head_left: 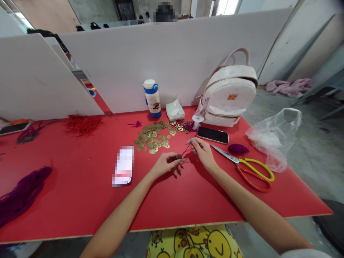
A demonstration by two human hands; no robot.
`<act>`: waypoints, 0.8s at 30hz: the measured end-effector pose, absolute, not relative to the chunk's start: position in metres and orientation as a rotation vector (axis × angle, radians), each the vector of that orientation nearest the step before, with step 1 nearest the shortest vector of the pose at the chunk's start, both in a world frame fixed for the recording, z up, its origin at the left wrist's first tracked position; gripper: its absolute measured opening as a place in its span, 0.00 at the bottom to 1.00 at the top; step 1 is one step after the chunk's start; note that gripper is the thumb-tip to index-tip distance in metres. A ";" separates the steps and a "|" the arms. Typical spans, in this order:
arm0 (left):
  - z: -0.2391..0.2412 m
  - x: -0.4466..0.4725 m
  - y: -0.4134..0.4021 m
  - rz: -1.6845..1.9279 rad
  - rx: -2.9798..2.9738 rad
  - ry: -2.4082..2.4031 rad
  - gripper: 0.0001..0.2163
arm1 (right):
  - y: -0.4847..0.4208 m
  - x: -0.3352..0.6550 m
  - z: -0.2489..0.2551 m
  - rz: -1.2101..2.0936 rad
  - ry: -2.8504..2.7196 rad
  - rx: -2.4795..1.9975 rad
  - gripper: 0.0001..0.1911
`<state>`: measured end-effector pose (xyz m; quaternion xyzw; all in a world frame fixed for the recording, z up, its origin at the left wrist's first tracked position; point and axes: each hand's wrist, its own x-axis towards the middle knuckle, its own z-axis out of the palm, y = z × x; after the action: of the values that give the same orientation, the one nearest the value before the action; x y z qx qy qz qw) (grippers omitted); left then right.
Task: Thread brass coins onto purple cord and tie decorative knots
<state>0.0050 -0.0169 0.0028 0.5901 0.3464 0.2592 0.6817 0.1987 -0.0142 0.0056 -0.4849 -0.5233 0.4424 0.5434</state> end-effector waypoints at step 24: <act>0.002 0.000 -0.009 0.752 1.016 0.648 0.21 | -0.013 0.201 0.003 1.026 -1.261 -1.177 0.23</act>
<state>0.0003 -0.0091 0.0020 0.4662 0.2975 0.3450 0.7584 0.2006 -0.0133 0.0031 -0.4947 -0.5298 0.4312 0.5373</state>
